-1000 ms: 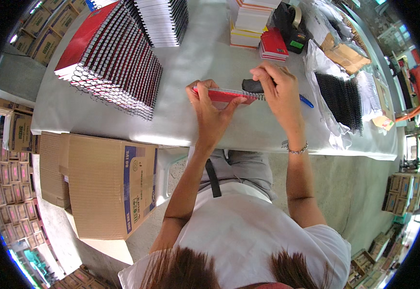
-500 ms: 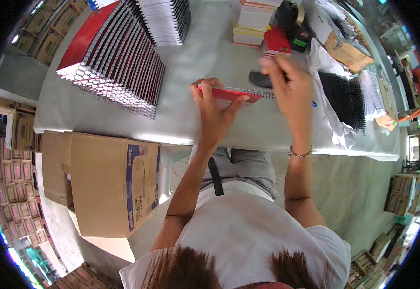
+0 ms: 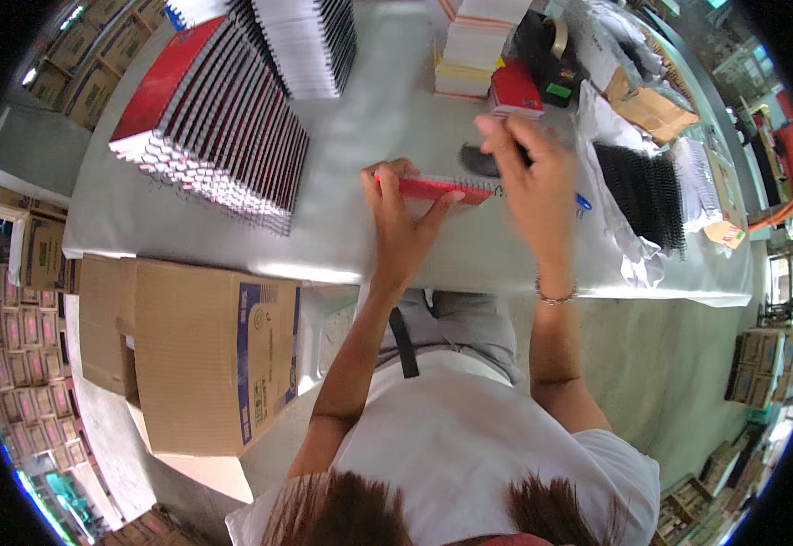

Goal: The person assembles spiral notebooks by inserting a spiral wire into the punched holes of a stack of papers and a cover, then using a tool to crimp or secure the wire ends.

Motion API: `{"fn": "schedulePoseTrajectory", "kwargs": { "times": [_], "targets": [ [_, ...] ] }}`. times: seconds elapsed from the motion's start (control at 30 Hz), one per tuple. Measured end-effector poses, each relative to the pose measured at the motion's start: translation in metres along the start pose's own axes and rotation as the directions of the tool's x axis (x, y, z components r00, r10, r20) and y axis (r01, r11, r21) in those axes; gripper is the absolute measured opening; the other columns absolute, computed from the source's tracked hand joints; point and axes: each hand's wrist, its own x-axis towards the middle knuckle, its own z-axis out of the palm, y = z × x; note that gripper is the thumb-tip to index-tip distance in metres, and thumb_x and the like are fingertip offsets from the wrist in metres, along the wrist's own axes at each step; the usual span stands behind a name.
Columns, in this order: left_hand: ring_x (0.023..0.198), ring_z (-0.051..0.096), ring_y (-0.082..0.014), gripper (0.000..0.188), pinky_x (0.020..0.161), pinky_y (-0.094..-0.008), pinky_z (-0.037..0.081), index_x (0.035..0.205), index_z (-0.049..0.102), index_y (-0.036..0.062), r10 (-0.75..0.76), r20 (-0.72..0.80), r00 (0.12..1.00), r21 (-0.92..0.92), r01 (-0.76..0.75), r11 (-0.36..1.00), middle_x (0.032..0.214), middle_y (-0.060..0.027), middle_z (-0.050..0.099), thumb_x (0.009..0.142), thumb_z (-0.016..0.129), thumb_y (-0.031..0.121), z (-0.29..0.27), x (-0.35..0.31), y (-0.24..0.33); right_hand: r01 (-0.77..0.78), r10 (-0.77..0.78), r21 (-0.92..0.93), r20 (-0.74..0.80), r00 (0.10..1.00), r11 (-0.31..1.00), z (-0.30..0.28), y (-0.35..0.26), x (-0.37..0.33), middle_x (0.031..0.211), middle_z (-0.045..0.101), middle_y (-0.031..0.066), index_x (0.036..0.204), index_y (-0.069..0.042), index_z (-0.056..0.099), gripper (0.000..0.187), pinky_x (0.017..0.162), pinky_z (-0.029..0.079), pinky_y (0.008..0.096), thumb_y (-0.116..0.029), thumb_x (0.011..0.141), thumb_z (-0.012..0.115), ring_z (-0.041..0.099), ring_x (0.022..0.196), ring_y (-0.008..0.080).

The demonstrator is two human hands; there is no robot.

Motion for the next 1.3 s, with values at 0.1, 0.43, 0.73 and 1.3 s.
{"fn": "schedulePoseTrajectory", "kwargs": {
  "times": [0.1,0.43,0.73,1.3],
  "targets": [
    [0.104,0.046,-0.0309,0.065,0.09,-0.0415,0.042,0.115,0.046,0.0025,0.05,-0.025,0.998,0.028,-0.05,0.998,0.109,-0.0137,0.045,0.072,0.091,0.026,0.002,0.001,-0.003,0.072,-0.02,-0.211,0.237,0.971,0.975,0.003,-0.001,0.009,0.063,0.06,0.0139,0.073,-0.004,0.061,0.034,0.063,0.047,0.0423,-0.031,0.092,0.07,0.059,0.06,0.0354],
    [0.105,0.045,-0.0286,0.066,0.091,-0.0411,0.041,0.117,0.045,0.0021,0.031,0.013,0.999,0.008,-0.031,0.999,0.11,-0.0123,0.046,0.074,0.09,0.024,0.006,0.005,-0.003,0.155,-0.122,-0.199,0.168,0.978,0.968,0.018,0.012,0.01,0.061,0.059,0.015,0.073,-0.005,0.061,0.032,0.062,0.047,0.045,-0.03,0.092,0.07,0.058,0.06,0.0378],
    [0.105,0.046,-0.0287,0.064,0.091,-0.0404,0.043,0.119,0.045,0.0023,0.038,0.045,0.998,-0.033,-0.036,0.999,0.111,-0.013,0.045,0.076,0.088,0.021,0.004,0.007,-0.003,0.163,-0.106,-0.233,0.242,0.965,0.959,0.038,0.026,0.009,0.065,0.062,0.0153,0.076,-0.005,0.064,0.029,0.063,0.049,0.0459,-0.028,0.092,0.07,0.062,0.062,0.037],
    [0.104,0.047,-0.0282,0.059,0.091,-0.0405,0.043,0.116,0.046,0.001,0.033,0.067,0.997,-0.073,-0.028,0.997,0.11,-0.0124,0.047,0.078,0.087,0.022,-0.001,0.008,-0.006,0.118,-0.083,-0.17,0.201,0.976,0.978,0.019,-0.002,0.016,0.061,0.059,0.0155,0.072,-0.002,0.061,0.039,0.055,0.046,0.0422,-0.033,0.096,0.065,0.058,0.057,0.0369]
  ]
}}
